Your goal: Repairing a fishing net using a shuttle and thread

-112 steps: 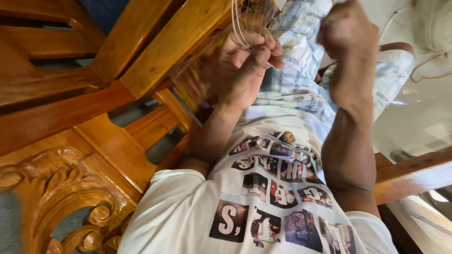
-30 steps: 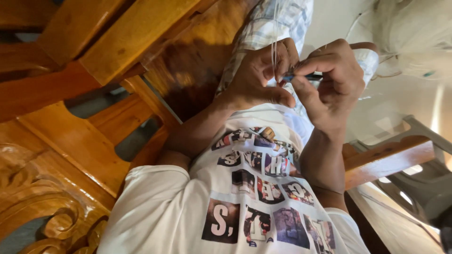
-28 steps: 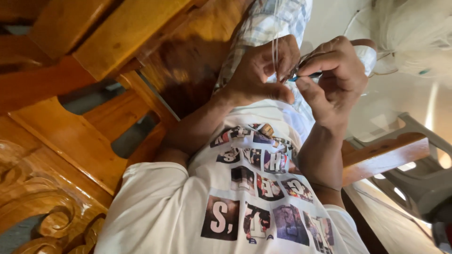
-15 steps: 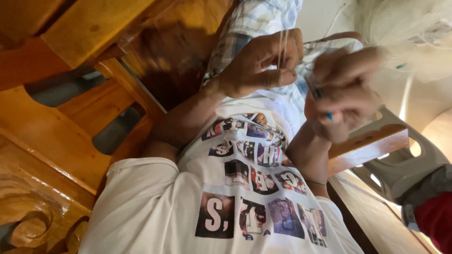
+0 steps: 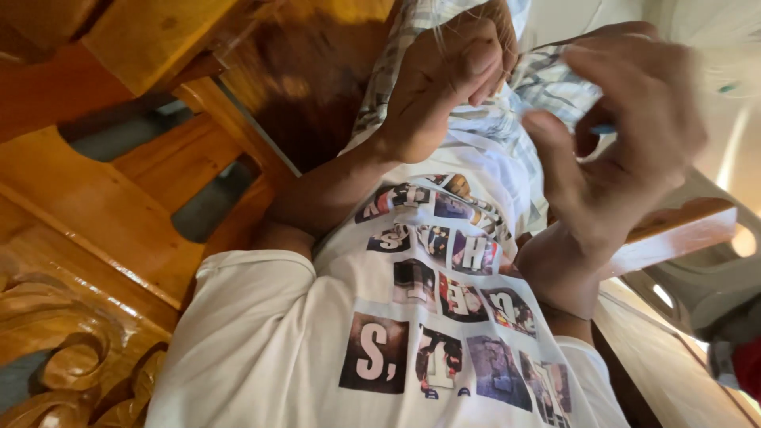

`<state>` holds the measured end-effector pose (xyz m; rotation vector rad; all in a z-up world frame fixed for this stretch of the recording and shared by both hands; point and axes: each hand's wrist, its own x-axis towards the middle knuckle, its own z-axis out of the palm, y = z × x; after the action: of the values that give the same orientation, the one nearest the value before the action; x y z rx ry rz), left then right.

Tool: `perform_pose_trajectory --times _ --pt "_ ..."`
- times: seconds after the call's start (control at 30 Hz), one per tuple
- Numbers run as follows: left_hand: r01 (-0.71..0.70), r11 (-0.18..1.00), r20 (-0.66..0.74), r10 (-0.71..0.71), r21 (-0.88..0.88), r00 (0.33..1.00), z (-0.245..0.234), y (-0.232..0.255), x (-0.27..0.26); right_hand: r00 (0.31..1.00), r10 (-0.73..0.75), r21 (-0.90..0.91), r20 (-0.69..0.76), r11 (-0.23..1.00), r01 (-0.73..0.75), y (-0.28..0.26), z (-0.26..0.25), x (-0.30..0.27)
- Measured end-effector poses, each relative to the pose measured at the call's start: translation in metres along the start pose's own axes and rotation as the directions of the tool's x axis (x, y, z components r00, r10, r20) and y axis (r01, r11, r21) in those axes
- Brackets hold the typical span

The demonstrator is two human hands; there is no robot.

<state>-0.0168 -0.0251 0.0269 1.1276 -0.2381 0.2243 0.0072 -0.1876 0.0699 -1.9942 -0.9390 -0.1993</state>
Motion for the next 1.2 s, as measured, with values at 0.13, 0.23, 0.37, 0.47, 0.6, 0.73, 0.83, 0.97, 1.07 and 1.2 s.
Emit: perform_pose_trajectory --times 0.13,0.23,0.37,0.47,0.6,0.73,0.83,0.97,1.07,1.2 --pt "0.063 0.997 -0.108 -0.058 0.038 0.992 -0.002 -0.006 -0.004 0.991 0.097 0.137 0.093 0.985 -0.110 0.006 0.012 -0.003" --pt "0.064 0.997 -0.134 -0.058 0.041 0.989 0.000 -0.006 -0.003 0.989 0.111 0.168 0.093 0.978 -0.125 0.006 0.014 -0.003" --pt "0.059 0.994 -0.186 -0.041 0.092 0.982 0.000 -0.006 -0.002 0.990 0.104 0.185 0.094 0.976 -0.120 0.007 0.021 -0.006" --pt "0.033 0.999 -0.188 -0.031 0.008 0.982 0.000 -0.004 0.003 0.994 0.083 0.184 0.076 0.978 -0.096 0.012 0.026 -0.010" --pt "0.086 0.996 -0.197 -0.085 -0.006 0.977 -0.003 -0.011 0.000 0.994 0.082 0.185 0.074 0.978 -0.094 0.020 0.032 -0.018" --pt "0.071 0.996 -0.196 -0.079 -0.045 0.977 -0.003 -0.021 -0.002 0.995 0.070 0.186 0.071 0.979 -0.083 0.023 0.036 -0.022" --pt "0.075 0.994 -0.202 -0.089 -0.075 0.975 -0.004 -0.027 -0.003 0.995 0.067 0.188 0.069 0.979 -0.079 0.024 0.037 -0.024" --pt "0.060 0.996 -0.118 -0.068 -0.067 0.991 -0.009 -0.031 -0.004 0.988 0.132 0.257 0.078 0.955 -0.148 0.024 0.037 -0.027" --pt "0.048 0.998 0.050 -0.045 -0.049 0.998 -0.016 -0.036 -0.005 0.986 0.121 0.332 0.119 0.931 -0.154 0.032 0.037 -0.037" --pt "-0.044 0.985 0.164 0.017 0.165 0.986 -0.017 -0.025 -0.003 0.950 0.212 0.539 0.230 0.785 -0.305 0.038 0.034 -0.056"
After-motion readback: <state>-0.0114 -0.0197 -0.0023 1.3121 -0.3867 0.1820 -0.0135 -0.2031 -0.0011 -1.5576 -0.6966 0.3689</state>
